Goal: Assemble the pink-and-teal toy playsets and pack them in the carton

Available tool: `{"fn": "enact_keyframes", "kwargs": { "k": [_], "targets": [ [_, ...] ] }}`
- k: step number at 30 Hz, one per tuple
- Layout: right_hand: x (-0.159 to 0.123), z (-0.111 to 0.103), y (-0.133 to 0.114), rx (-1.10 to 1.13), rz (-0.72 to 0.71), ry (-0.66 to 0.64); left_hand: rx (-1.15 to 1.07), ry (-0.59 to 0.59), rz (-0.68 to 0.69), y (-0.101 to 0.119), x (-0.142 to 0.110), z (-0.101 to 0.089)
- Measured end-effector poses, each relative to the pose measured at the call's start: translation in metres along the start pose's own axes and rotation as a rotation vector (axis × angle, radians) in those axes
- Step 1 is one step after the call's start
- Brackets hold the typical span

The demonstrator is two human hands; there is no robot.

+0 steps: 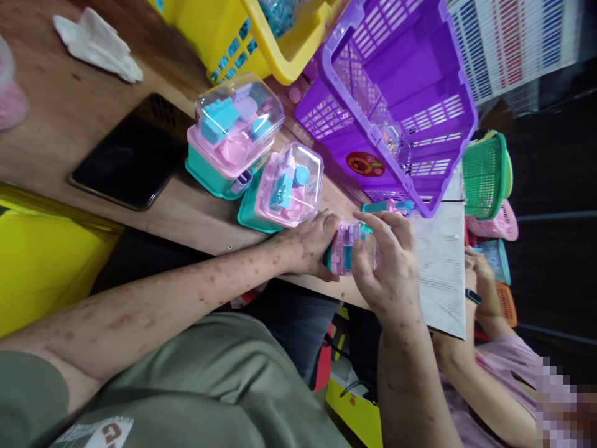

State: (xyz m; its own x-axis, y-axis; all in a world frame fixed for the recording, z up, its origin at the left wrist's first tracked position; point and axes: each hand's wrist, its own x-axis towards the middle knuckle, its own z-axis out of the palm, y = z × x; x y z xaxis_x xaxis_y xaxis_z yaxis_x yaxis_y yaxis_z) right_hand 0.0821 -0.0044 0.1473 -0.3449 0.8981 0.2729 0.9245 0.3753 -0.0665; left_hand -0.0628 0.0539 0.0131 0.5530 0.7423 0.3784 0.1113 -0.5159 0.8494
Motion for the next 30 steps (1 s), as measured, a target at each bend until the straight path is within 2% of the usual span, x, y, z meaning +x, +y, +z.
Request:
{"fn": "enact_keyframes", "kwargs": {
  "k": [10, 14, 20, 30],
  "targets": [
    [0.001, 0.001, -0.007, -0.081, -0.069, -0.019, 0.038, -0.018, 0.040, 0.001, -0.002, 0.002],
    [0.000, 0.002, -0.006, -0.056, -0.035, -0.006, 0.028, -0.006, 0.054, 0.000, -0.002, 0.002],
    [-0.011, 0.004, -0.010, -0.078, 0.053, 0.113, 0.013, -0.011, 0.052, 0.001, -0.002, 0.001],
    [-0.001, 0.000, -0.012, -0.081, 0.074, 0.010, -0.022, -0.023, 0.031, 0.003, -0.003, -0.001]
  ]
}}
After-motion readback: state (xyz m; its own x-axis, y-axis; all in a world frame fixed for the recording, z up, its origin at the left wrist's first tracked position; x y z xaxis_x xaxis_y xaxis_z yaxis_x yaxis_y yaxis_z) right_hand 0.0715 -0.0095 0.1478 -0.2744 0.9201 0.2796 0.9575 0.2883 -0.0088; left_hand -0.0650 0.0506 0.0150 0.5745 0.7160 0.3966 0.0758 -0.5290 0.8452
